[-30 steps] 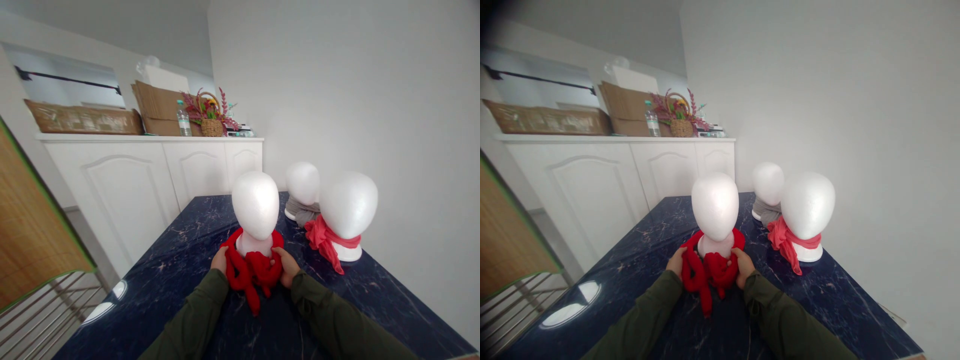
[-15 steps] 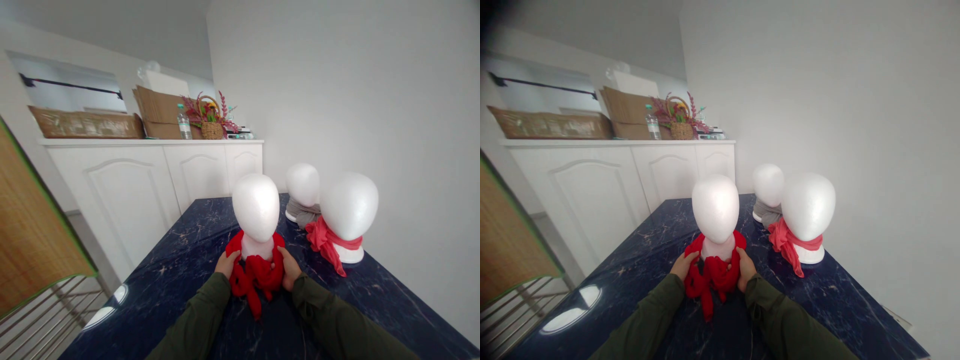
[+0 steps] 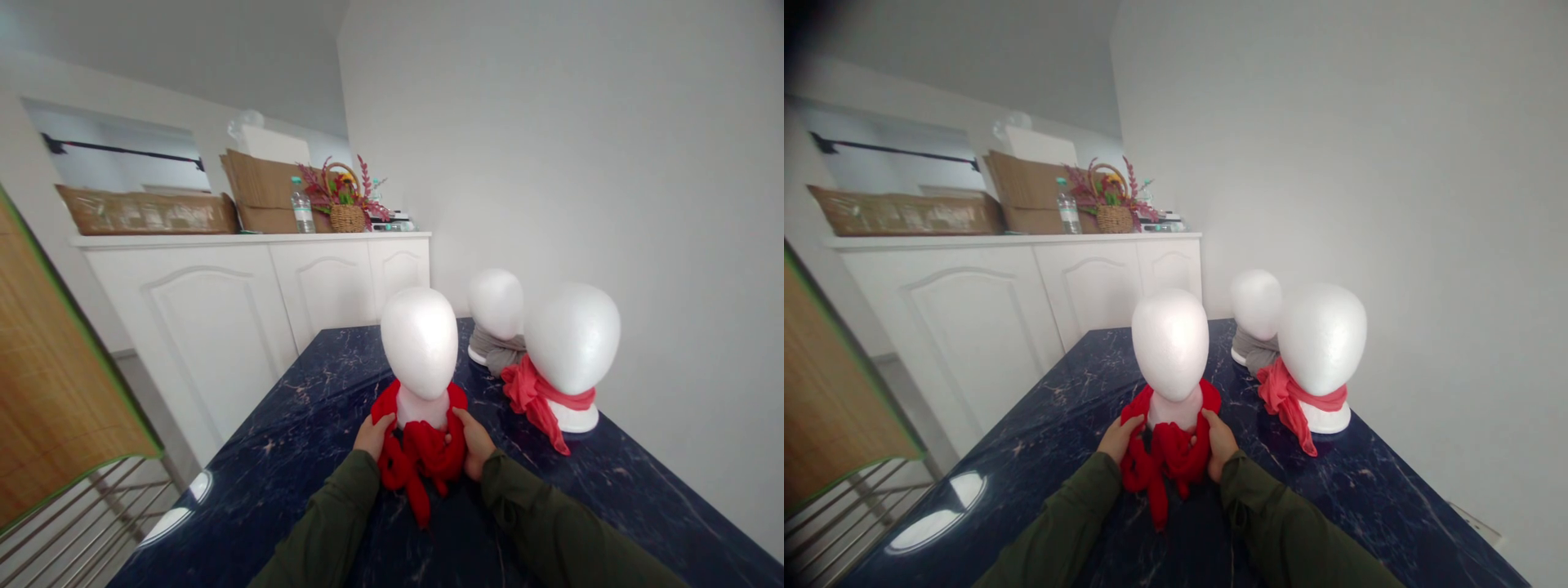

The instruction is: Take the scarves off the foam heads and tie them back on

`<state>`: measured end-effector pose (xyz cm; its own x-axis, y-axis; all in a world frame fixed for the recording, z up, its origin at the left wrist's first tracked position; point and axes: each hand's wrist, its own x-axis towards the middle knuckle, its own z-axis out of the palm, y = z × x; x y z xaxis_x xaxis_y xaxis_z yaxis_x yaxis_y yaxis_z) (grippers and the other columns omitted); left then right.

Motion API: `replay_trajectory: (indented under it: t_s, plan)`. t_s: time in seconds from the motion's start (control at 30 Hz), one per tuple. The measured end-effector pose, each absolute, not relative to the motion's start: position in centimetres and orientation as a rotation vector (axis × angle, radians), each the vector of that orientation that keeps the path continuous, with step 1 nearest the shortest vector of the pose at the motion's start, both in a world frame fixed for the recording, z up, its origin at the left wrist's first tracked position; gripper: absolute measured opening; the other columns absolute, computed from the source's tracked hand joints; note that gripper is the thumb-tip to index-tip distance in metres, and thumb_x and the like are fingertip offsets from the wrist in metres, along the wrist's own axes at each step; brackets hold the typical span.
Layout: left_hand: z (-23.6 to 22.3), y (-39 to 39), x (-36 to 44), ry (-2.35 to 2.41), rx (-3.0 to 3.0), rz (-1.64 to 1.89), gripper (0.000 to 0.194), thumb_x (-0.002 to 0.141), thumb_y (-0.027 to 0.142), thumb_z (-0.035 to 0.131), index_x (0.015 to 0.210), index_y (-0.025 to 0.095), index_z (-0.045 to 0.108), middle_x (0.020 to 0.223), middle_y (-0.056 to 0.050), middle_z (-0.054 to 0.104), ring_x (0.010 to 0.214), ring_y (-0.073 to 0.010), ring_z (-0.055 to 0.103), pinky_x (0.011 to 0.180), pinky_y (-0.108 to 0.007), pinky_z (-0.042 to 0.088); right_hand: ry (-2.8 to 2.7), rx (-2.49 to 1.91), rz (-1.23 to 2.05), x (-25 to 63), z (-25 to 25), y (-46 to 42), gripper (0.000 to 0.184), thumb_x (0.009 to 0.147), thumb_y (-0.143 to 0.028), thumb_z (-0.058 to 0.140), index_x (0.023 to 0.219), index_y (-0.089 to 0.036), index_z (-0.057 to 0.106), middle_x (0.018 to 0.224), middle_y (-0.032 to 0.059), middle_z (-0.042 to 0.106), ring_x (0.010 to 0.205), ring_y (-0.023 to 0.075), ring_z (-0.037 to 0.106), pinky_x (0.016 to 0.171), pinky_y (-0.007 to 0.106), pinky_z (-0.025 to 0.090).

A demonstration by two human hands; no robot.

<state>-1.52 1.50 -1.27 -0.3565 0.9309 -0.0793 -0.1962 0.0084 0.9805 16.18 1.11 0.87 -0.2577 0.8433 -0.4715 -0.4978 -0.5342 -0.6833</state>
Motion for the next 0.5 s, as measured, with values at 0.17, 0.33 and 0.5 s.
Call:
replay_trajectory:
  t_s: [0.17,0.33,0.5]
  plan:
    - [-1.1,1.4,-1.4,1.324,0.799,1.525,0.013,0.058,0.023,0.063,0.058,0.014,0.055,0.045,0.002,0.053,0.038,-0.0085,0.046,0.042,-0.021,0.036,-0.495,-1.048,1.904,16.2,0.7,1.2,0.037,0.081,-0.038,0.037,0.055,-0.014,0.048,0.035,0.0011,0.044,0.033,0.0105,0.041,0.04,0.021,0.037]
    - [-1.3,1.4,-1.5,1.307,0.77,1.531,0.012,0.058,0.022,0.064,0.058,0.013,0.055,0.044,0.002,0.054,0.037,-0.0087,0.047,0.04,-0.02,0.036,-0.436,-1.012,1.887,16.1,0.6,1.1,0.032,0.08,-0.035,0.041,0.056,-0.015,0.047,0.036,-0.0007,0.043,0.033,0.0095,0.04,0.037,0.021,0.036]
    - [-1.6,1.7,-1.6,1.261,0.731,1.538,0.011,0.061,0.021,0.062,0.063,0.012,0.058,0.046,-0.001,0.057,0.038,-0.011,0.05,0.041,-0.023,0.04,-0.293,-0.997,1.677,17.5,1.5,1.6,0.02,0.077,-0.024,0.045,0.059,-0.017,0.043,0.039,-0.0055,0.042,0.029,0.005,0.032,0.034,0.017,0.032]
